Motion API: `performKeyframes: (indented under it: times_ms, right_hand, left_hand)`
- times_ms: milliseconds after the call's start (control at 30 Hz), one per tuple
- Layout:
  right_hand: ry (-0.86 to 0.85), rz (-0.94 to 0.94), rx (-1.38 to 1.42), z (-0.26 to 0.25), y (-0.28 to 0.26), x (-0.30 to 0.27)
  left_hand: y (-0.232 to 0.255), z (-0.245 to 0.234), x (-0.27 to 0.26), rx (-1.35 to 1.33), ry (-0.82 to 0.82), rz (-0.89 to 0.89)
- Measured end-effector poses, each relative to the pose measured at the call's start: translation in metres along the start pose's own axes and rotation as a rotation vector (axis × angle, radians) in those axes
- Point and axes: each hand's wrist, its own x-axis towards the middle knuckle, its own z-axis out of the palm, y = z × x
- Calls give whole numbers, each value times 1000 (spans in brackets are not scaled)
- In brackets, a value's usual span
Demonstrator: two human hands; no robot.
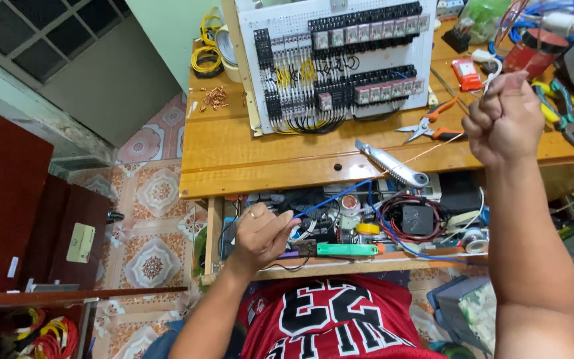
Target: Wiring an electrical control panel by stripping wires and connecting them to terminal blocks
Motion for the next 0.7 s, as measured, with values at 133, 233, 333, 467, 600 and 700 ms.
performKeyframes:
  times_ms: [133,233,333,467,600,700]
  right_hand:
    - [55,-12,-42,-7,-10,4]
    - [107,-17,-83,-11,-21,8]
    - [242,-61,-225,-23,-29,19]
    - [144,-118,-156,-31,-9,32]
    - [-4,-195,-235,10,-32,36]
    - [-109,-250,-266,32,-39,52]
  left_hand:
    - [11,1,-7,-4,-11,5]
    - [13,-1,-17,-89,-9,-8]
    - [7,-3,-30,-35,-14,-22]
    - [3,-11,-17,-62,-34,-102]
    - [-24,-14,-10,25,-37,-337]
    - [-58,-26,-4,161,-277,-655]
